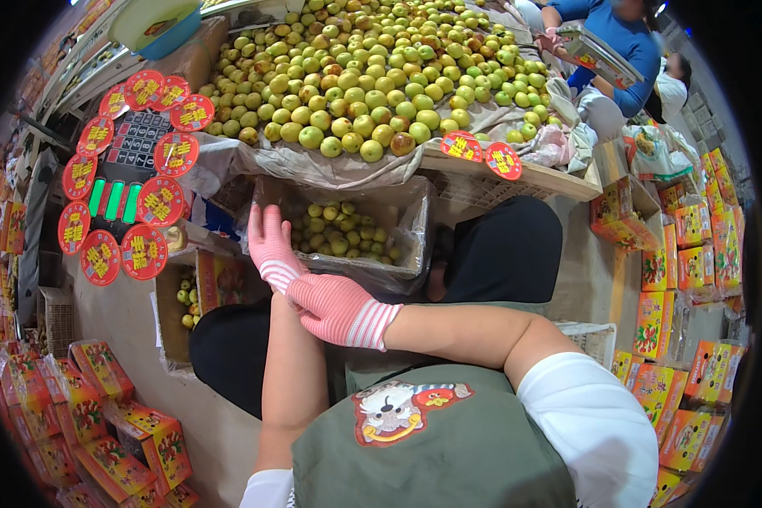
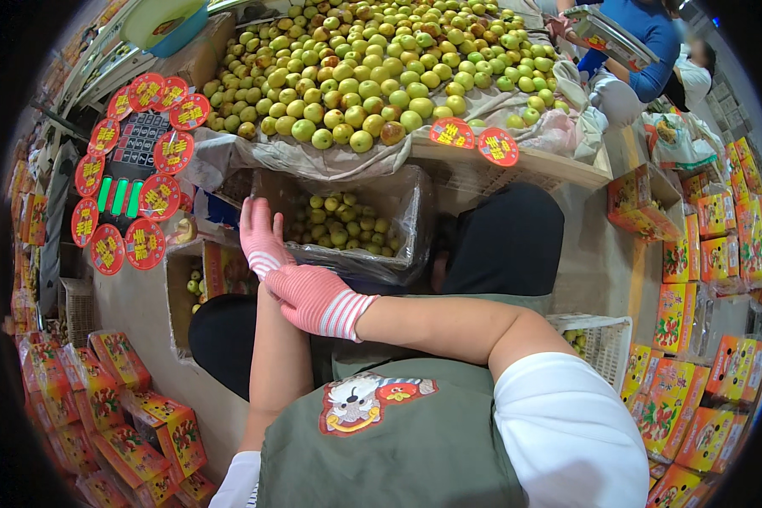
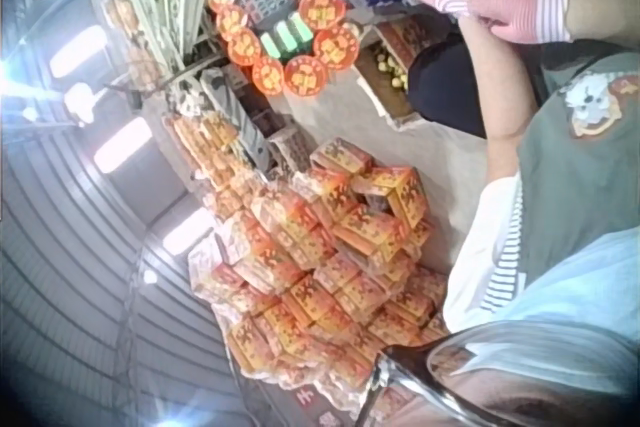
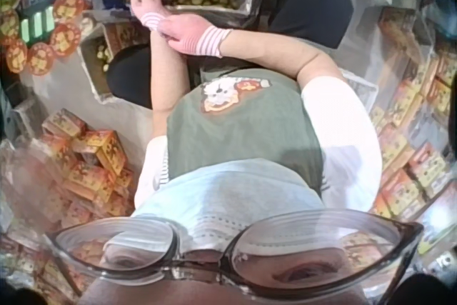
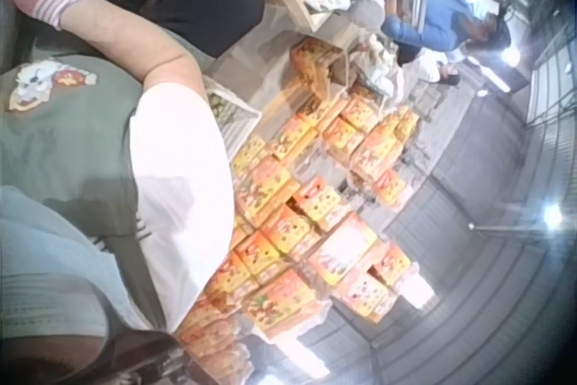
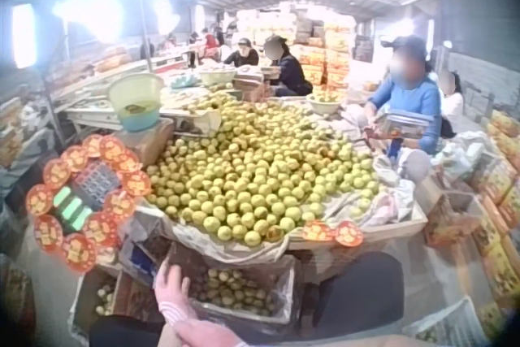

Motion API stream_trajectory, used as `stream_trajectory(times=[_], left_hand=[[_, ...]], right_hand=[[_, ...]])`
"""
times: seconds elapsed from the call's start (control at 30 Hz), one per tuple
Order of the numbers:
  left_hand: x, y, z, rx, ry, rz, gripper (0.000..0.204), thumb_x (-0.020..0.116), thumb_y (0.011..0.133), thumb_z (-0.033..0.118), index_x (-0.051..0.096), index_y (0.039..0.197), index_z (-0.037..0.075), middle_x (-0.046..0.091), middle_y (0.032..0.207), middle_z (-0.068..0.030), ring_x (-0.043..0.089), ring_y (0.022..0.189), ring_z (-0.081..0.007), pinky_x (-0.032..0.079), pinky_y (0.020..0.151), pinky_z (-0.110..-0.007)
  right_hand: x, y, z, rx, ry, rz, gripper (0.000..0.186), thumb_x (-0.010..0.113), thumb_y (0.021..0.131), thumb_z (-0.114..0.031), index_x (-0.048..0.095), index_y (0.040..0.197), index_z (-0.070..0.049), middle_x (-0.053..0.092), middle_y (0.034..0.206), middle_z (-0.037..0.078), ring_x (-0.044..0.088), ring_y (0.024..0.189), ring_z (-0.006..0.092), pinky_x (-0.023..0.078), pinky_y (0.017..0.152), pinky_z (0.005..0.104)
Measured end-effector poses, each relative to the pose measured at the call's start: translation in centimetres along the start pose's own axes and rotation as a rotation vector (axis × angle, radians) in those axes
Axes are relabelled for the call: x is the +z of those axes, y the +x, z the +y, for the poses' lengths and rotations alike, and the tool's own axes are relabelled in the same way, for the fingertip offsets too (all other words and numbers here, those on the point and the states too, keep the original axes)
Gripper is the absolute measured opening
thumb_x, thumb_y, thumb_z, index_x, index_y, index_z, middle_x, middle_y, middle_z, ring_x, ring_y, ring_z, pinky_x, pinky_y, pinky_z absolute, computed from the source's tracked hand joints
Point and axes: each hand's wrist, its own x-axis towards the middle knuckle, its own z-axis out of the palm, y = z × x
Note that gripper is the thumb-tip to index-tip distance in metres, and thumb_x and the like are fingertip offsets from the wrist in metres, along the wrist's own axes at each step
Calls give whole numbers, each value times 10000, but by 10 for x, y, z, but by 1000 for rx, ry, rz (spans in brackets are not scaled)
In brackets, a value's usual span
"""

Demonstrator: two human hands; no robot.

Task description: The person sits on the floor in a produce area and sorts green plums from a large pile into a cardboard box. They wear pink gloves, pick up plums by hand, and place them into the box, occasionally adjusting the pile and the box position.

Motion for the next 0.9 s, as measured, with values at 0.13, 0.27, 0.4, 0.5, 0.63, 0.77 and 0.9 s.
stream_trajectory(times=[0.13, 0.27, 0.4, 0.5, 0.63, 0.77, 0.9], left_hand=[[17, -9, 39, -387, -179, 53, 1162, 438, 749, 918, -53, 1604, 304, -69, 1682, -71, -34, 1511, -482, 47, 1171, -649], [15, -8, 54, -272, -355, -26, 1111, 348, 772, 929, -69, 1600, 317, -62, 1684, -76, 1, 1507, -492, 38, 1164, -663], [19, -4, 50, -261, -574, -74, 1037, 328, 816, 892, -42, 1600, 323, 23, 1676, -106, 99, 1488, -484, 76, 1151, -708], [12, 1, 46, -211, -809, -225, 829, 301, 857, 857, 377, 1481, 315, 235, 1629, -20, 150, 1461, -490, 71, 1143, -713], [-3, 20, 38, -20, -792, -315, 756, 248, 906, 803, 620, 1335, 306, 390, 1577, 46, 219, 1447, -474, 74, 1127, -733], [28, 13, 50, 66, -247, -55, 767, 306, 945, 742, 251, 1582, 320, 183, 1668, 15, 312, 1432, -415, 188, 1144, -660], [28, 11, 31, -122, 217, -189, 778, 525, 1010, 442, 58, 1610, 281, 236, 1622, -161, 662, 1065, -303, 539, 877, -386]], right_hand=[[1, 17, 10, 14, -119, 72, 227, 634, 852, -165, 573, 1042, -57, 604, 1003, 191, 618, 881, 416, 526, 770, 473], [-10, 31, 34, 189, -74, 148, 215, 625, 875, -206, 536, 996, -52, 625, 949, 196, 627, 877, 403, 528, 761, 479], [-7, 42, 49, 312, -125, 92, 169, 583, 891, -204, 566, 1001, -77, 681, 956, 191, 657, 885, 410, 539, 755, 474], [-7, 47, 45, 455, -297, -292, 210, 552, 907, -252, 630, 990, -76, 702, 959, 212, 667, 901, 415, 542, 774, 482], [7, 11, 21, 348, -223, -559, 250, 512, 899, -267, 662, 1023, -110, 696, 871, 217, 660, 844, 433, 533, 773, 510], [-31, 21, -15, 392, -267, -709, 255, 533, 897, -275, 667, 987, -77, 693, 849, 217, 668, 827, 431, 542, 762, 508], [-43, 25, 11, 278, -224, -671, 228, 531, 885, -273, 665, 953, -101, 699, 856, 194, 671, 818, 407, 541, 744, 505]])
